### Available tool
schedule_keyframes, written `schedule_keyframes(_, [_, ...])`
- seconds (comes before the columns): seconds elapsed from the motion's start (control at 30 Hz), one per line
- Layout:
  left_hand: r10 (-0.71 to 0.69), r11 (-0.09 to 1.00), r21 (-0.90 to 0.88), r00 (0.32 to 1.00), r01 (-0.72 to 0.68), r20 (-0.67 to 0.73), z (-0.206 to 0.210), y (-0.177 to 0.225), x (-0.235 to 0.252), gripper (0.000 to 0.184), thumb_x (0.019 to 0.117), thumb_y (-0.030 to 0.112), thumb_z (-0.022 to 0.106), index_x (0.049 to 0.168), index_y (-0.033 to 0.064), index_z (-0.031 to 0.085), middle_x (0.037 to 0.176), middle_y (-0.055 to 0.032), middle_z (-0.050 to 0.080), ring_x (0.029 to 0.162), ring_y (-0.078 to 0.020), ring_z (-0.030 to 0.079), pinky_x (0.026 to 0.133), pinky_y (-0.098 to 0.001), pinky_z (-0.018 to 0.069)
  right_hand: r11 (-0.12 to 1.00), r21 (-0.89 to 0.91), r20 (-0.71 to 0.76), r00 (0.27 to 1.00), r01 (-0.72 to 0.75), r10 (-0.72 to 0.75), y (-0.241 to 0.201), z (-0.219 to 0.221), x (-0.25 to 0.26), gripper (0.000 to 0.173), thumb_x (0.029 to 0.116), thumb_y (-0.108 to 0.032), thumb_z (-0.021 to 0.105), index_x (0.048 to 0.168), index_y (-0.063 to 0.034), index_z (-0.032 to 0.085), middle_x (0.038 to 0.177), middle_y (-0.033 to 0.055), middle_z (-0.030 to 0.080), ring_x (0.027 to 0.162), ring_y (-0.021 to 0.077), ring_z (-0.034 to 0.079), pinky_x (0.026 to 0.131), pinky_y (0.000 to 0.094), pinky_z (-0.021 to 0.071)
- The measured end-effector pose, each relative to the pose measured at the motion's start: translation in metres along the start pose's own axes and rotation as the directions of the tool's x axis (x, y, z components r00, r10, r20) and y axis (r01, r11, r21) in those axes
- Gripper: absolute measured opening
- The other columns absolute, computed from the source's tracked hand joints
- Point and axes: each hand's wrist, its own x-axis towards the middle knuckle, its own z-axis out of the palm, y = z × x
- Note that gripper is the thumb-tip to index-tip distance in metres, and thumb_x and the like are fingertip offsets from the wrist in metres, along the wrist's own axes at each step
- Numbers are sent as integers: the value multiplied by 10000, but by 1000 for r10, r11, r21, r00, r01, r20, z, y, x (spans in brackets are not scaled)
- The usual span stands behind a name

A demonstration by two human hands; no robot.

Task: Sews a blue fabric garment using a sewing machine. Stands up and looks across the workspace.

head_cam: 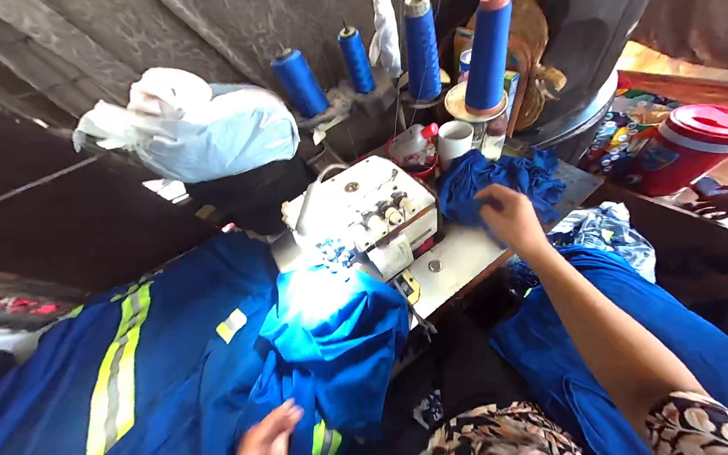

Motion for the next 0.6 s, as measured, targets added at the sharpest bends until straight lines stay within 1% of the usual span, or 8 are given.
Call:
schedule_keyframes(0.03, [-62, 979, -186, 987, 88, 145, 14, 11, 7, 314, 1082, 236, 447, 1250, 170, 704, 1167, 41, 734, 1050, -92, 696, 923, -313, 579, 986, 159, -7, 999, 47, -47, -18, 5, -10, 125, 959, -58, 586, 1035, -20, 678, 846, 60, 662, 715, 120, 617, 655, 325, 534])
schedule_keyframes(0.1, [-96, 833, -431, 858, 347, 505, 56, 30, 21, 532, 1081, 503, 344, 1261, 166, 715, 1102, 9, 757, 980, -112, 719, 873, -310, 596, 893, 437, 23, 992, 105, -128, -52, 20, -34, 120, 963, -59, 560, 1045, -42, 646, 867, -23, 644, 731, 15, 600, 664, 217, 535])
schedule_keyframes(0.17, [-45, 531, -539, 657, 654, 753, 100, 36, 31, 836, 956, 765, 306, 1373, 122, 639, 1165, -78, 741, 1045, -197, 719, 904, -363, 590, 797, 572, 91, 951, 194, -297, -75, 39, -69, 154, 960, -93, 544, 1059, -46, 652, 960, -25, 682, 860, 23, 646, 771, 246, 573])
schedule_keyframes(0.23, [-104, 156, -618, 635, 770, 765, 125, 37, 42, 882, 872, 838, 401, 1322, 126, 662, 1216, -117, 718, 1106, -263, 699, 929, -432, 579, 705, 657, 207, 835, 267, -510, -83, 53, -105, 201, 1008, -188, 557, 1075, -40, 674, 1066, 35, 712, 1043, 100, 668, 951, 331, 562])
schedule_keyframes(0.27, [-196, 19, -681, 671, 732, 715, 126, 37, 48, 821, 929, 779, 366, 1265, 99, 681, 1175, -120, 726, 1077, -254, 705, 923, -432, 581, 682, 670, 255, 772, 293, -582, -83, 59, -121, 216, 1022, -228, 557, 1061, -54, 680, 1067, 63, 714, 1078, 148, 667, 1005, 384, 536])
schedule_keyframes(0.33, [-376, -36, -781, 715, 624, 589, 120, 35, 60, 708, 1081, 495, 142, 1188, 52, 683, 1048, -96, 753, 980, -207, 730, 887, -371, 592, 681, 642, 317, 686, 353, -655, -77, 66, -150, 188, 1006, -218, 540, 1030, -89, 675, 1061, 64, 719, 1118, 172, 651, 1083, 426, 446])
schedule_keyframes(0.43, [-588, 91, -808, 686, 582, 428, 108, 36, 63, 387, 1076, 75, 297, 1057, 36, 681, 841, -51, 739, 791, -134, 727, 758, -297, 608, 676, 659, 361, 649, 330, -670, -61, 73, -174, 174, 999, -188, 544, 1015, -90, 688, 1040, 53, 724, 1114, 166, 651, 1083, 401, 441])
schedule_keyframes(0.6, [-666, 240, -794, 690, 559, 284, 108, 42, 55, 321, 1076, 46, 335, 1045, 36, 655, 824, -10, 717, 778, -87, 701, 759, -270, 595, 656, 722, 448, 574, 219, -685, -61, 77, -170, 165, 993, -164, 563, 1035, -60, 685, 1065, 83, 715, 1121, 191, 645, 1024, 358, 495])
